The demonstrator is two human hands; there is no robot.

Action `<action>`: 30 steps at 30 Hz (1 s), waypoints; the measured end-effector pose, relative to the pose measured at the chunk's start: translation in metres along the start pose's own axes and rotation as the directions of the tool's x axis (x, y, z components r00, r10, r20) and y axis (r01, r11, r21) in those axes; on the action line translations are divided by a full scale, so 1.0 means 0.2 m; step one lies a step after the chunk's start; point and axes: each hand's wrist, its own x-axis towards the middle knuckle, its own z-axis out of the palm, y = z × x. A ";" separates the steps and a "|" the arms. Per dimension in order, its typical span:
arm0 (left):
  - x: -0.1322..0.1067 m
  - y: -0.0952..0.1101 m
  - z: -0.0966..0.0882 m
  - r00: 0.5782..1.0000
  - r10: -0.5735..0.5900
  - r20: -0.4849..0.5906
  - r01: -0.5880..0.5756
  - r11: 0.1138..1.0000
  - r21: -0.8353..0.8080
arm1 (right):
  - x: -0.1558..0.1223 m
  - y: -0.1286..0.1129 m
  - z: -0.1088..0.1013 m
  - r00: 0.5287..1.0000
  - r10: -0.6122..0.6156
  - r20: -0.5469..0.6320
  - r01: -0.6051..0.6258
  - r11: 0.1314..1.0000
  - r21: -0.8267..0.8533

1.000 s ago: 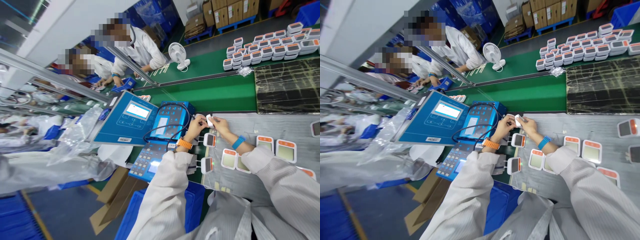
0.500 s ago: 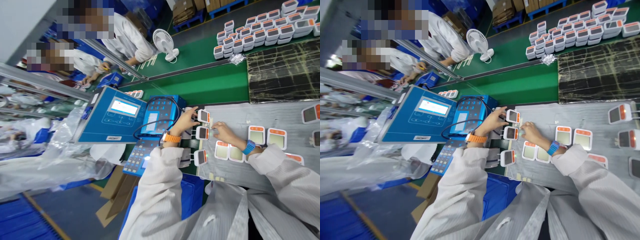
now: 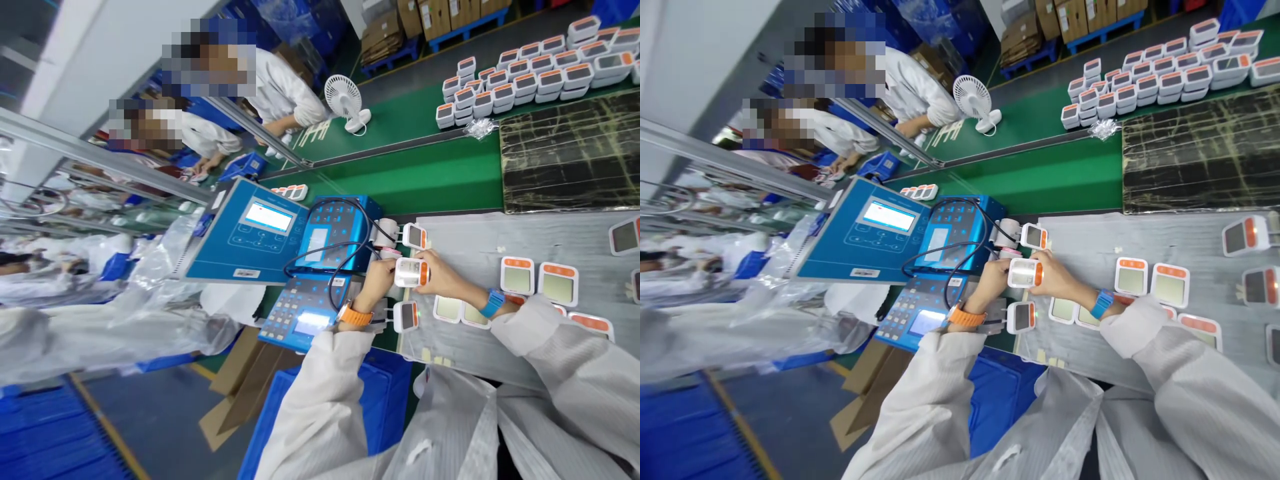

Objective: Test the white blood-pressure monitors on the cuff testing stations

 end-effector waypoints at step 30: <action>0.02 -0.01 -0.04 1.000 0.000 0.016 -0.003 0.985 0.172 | -0.01 0.17 -1.58 0.311 0.492 -0.813 0.155 0.818 0.554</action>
